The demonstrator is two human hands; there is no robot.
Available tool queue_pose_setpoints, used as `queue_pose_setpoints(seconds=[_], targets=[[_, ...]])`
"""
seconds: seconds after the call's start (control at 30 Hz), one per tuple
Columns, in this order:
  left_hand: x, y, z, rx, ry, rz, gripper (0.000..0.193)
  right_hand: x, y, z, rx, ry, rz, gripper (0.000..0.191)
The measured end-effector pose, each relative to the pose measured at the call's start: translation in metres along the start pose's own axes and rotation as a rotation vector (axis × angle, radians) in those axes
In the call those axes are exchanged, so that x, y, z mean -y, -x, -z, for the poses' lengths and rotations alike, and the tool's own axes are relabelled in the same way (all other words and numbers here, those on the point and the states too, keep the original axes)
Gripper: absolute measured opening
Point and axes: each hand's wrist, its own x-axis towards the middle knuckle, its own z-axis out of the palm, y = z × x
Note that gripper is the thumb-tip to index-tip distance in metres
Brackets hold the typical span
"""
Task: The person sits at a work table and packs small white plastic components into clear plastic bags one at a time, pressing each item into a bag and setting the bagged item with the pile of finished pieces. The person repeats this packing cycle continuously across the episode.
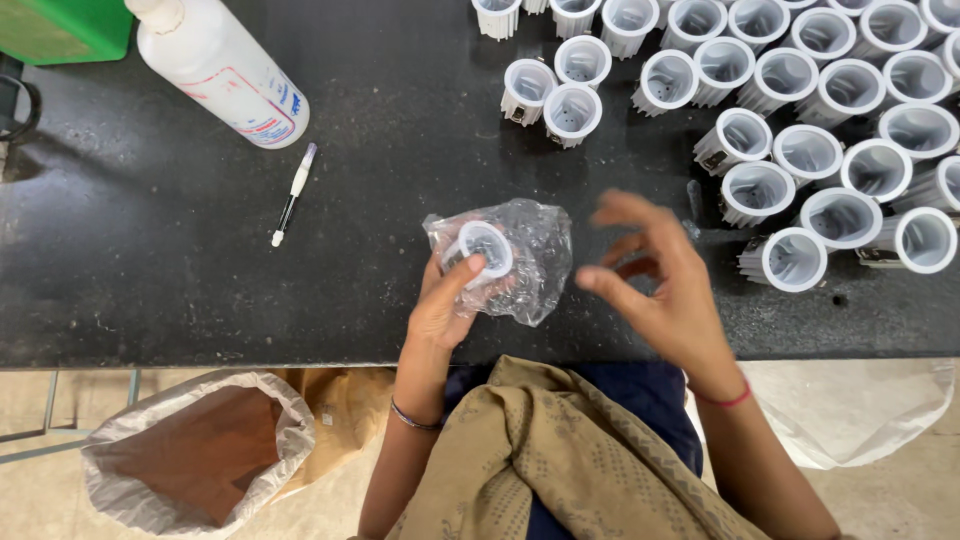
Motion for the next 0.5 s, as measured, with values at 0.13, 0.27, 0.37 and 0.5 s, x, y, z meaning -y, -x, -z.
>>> queue_pose_setpoints(seconds=[0.13, 0.27, 0.37, 0.5], targets=[[0.004, -0.002, -0.004, 0.035, 0.022, -0.037, 0.062, -0.007, -0.002, -0.014, 0.197, -0.103, -0.079, 0.139], [0.017, -0.003, -0.015, 0.102, -0.196, -0.043, 0.072, -0.026, -0.001, -0.038, 0.095, -0.184, 0.146, 0.132], [0.014, 0.002, -0.014, 0.201, -0.266, 0.016, 0.077, -0.044, -0.005, -0.035, 0.174, -0.324, 0.088, 0.081], [0.009, 0.005, -0.012, 0.271, -0.287, 0.077, 0.079, -0.067, -0.008, -0.028, 0.251, -0.635, 0.015, 0.016]])
